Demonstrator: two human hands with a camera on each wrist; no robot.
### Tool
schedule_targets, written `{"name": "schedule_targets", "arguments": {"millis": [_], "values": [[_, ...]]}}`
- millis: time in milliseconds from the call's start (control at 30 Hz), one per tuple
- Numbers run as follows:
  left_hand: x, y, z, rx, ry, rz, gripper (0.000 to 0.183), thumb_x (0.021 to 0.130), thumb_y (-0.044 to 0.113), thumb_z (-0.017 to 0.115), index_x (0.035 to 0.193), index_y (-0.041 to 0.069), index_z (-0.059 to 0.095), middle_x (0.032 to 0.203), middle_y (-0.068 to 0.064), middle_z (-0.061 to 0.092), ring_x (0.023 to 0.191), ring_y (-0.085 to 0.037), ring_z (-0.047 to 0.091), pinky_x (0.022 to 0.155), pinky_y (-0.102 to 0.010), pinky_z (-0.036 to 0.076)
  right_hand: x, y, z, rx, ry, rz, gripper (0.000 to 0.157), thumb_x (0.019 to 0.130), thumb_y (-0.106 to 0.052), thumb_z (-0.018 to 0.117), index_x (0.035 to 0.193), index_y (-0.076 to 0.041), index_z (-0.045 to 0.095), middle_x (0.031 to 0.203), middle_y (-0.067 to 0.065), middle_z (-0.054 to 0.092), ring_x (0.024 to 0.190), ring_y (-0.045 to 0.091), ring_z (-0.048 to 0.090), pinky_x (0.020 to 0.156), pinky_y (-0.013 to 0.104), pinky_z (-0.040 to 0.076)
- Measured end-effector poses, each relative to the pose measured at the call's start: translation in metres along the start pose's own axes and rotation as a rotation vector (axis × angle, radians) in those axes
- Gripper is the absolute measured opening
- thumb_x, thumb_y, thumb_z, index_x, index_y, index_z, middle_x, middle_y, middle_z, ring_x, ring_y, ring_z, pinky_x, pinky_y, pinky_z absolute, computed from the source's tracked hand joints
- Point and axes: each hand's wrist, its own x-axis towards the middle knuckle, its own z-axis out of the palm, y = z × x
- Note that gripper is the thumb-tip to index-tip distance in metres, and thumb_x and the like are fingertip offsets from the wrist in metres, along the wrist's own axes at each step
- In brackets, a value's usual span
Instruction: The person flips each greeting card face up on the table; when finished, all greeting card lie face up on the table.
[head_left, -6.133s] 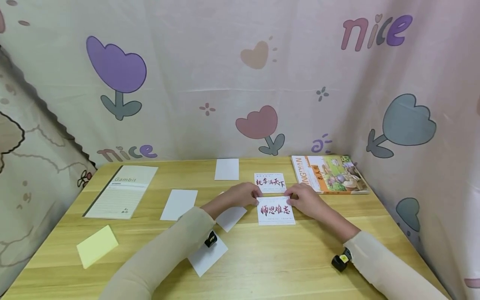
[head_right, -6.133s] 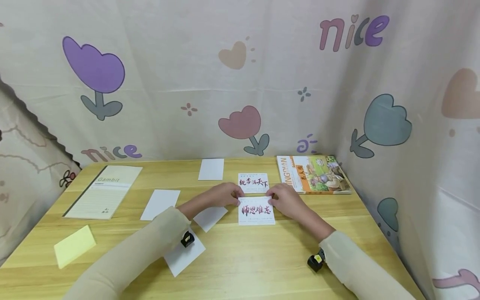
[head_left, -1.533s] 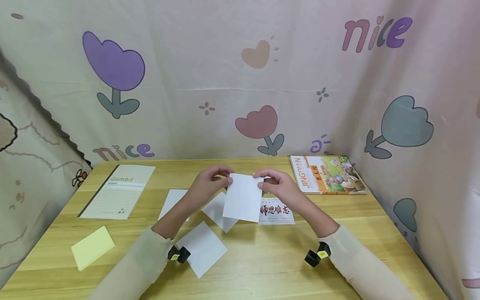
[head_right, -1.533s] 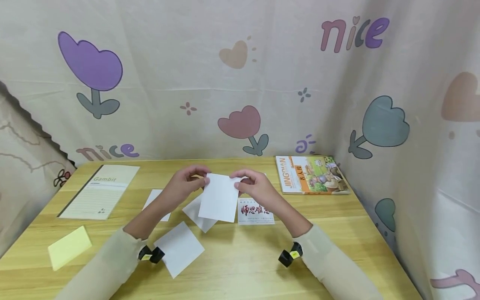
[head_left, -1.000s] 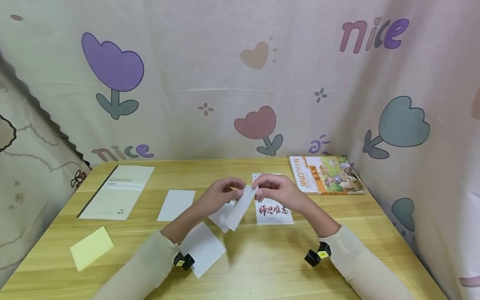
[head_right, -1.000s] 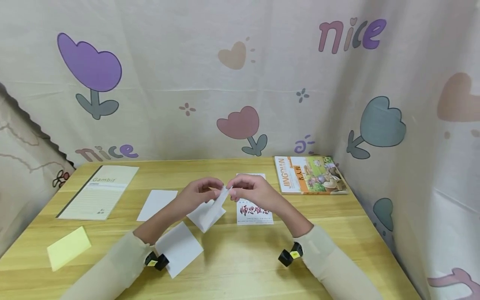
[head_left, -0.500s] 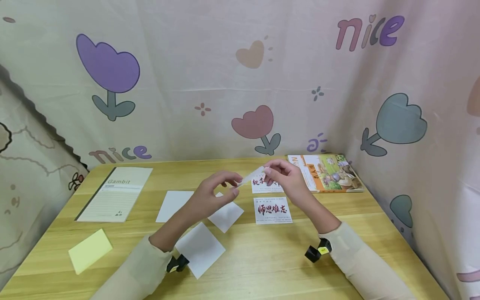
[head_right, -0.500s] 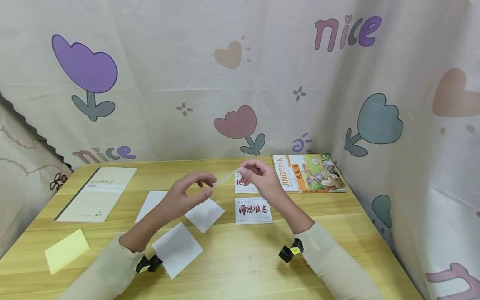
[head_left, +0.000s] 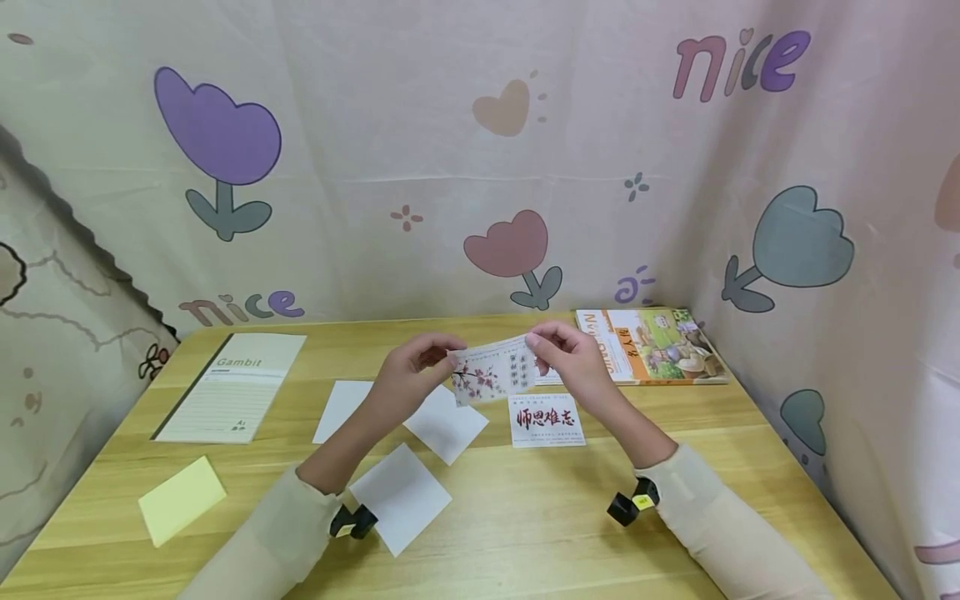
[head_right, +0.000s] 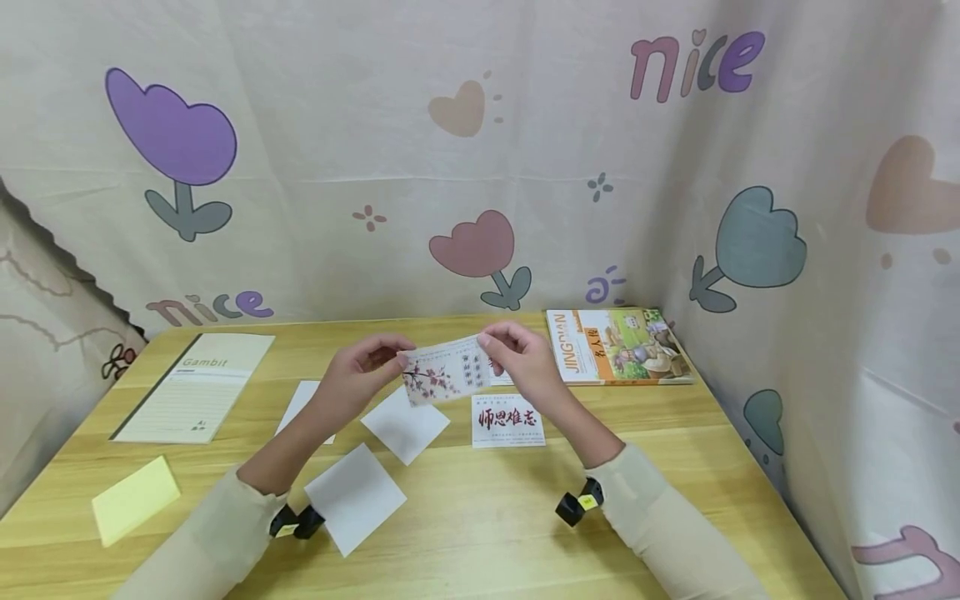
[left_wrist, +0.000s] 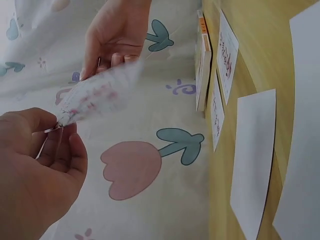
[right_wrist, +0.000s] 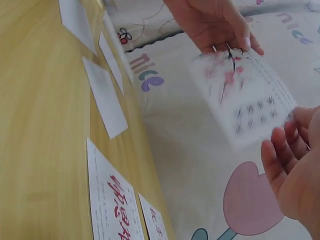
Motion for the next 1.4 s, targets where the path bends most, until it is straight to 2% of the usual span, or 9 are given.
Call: {"name": "schedule_targets", "arguments": {"millis": [167,367,667,800,933,1033,1133,1267,1400], "values": [[0.002,-0.006,-0.004,-0.117,-0.008,-0.090,0.020,0.100,0.013,0.062,0.119,0.009,0.068,0.118,-0.009,0.064,0.096,-0.022,0.061,0.083,-0.027,0.057,-0.001,0.004,-0.001,-0.089,-0.026,-0.019,0.021,0.097,-0.023,0.069,0.114,-0.010,0.068,0.091,0.008,0.064,0.076,0.020,0.061,0.068,0.028,0.055],[0.004,-0.009,-0.006,-0.143,0.003,-0.139,0.024,0.100,0.014,0.062,0.123,0.007,0.065,0.115,-0.011,0.063,0.094,-0.022,0.062,0.084,-0.027,0.058,-0.002,0.004,0.000,-0.131,-0.061,-0.082,0.017,0.097,-0.014,0.067,0.111,-0.007,0.070,0.083,0.013,0.066,0.073,0.023,0.065,0.065,0.026,0.054],[0.009,-0.014,0.000,-0.304,0.060,-0.129,0.046,0.097,0.001,0.061,0.140,0.007,0.048,0.118,-0.016,0.060,0.089,-0.016,0.066,0.082,-0.028,0.058,-0.001,0.007,0.008,-0.064,0.179,-0.121,0.016,0.100,-0.006,0.059,0.111,-0.001,0.070,0.102,0.007,0.060,0.079,0.022,0.061,0.070,0.026,0.058],[0.007,-0.017,0.007,-0.276,0.048,-0.120,0.037,0.097,0.004,0.062,0.133,0.004,0.055,0.114,-0.016,0.063,0.088,-0.019,0.068,0.082,-0.028,0.059,-0.001,0.009,0.011,-0.053,0.247,-0.129,0.018,0.101,-0.007,0.056,0.113,0.000,0.068,0.106,0.006,0.059,0.081,0.012,0.061,0.073,0.023,0.057],[0.005,-0.017,0.011,-0.231,0.019,-0.127,0.026,0.098,0.008,0.064,0.124,0.006,0.061,0.108,-0.016,0.064,0.091,-0.023,0.068,0.084,-0.029,0.059,-0.002,0.011,0.012,-0.042,0.267,-0.127,0.018,0.102,-0.009,0.056,0.113,0.000,0.068,0.107,0.004,0.060,0.082,0.013,0.061,0.073,0.022,0.057],[0.005,-0.017,0.009,-0.220,0.038,-0.122,0.023,0.099,0.009,0.062,0.122,0.006,0.063,0.108,-0.017,0.063,0.093,-0.025,0.067,0.085,-0.030,0.059,-0.002,0.012,0.012,0.002,0.207,-0.102,0.017,0.101,-0.007,0.057,0.112,0.001,0.067,0.105,0.006,0.061,0.081,0.016,0.062,0.074,0.025,0.058],[0.006,-0.017,0.003,-0.228,0.098,-0.117,0.022,0.100,0.008,0.059,0.121,0.003,0.063,0.109,-0.016,0.061,0.092,-0.023,0.065,0.085,-0.029,0.058,-0.003,0.011,0.011,0.003,0.056,-0.054,0.014,0.098,-0.004,0.059,0.109,0.000,0.067,0.102,0.009,0.063,0.081,0.018,0.064,0.075,0.026,0.058],[0.008,-0.019,-0.005,-0.211,0.158,-0.137,0.022,0.101,0.008,0.056,0.120,0.001,0.064,0.112,-0.015,0.061,0.090,-0.022,0.063,0.086,-0.032,0.058,-0.007,0.012,0.015,-0.089,-0.167,-0.009,0.012,0.097,-0.007,0.063,0.107,-0.006,0.070,0.098,0.015,0.067,0.085,0.026,0.066,0.073,0.025,0.055],[0.011,-0.023,-0.006,-0.165,0.180,-0.159,0.022,0.100,0.009,0.058,0.120,0.003,0.065,0.115,-0.013,0.061,0.088,-0.020,0.062,0.084,-0.029,0.057,-0.011,0.014,0.022,-0.171,-0.314,-0.002,0.013,0.099,-0.013,0.062,0.110,-0.012,0.070,0.092,0.009,0.068,0.084,0.036,0.064,0.069,0.029,0.053]]}}
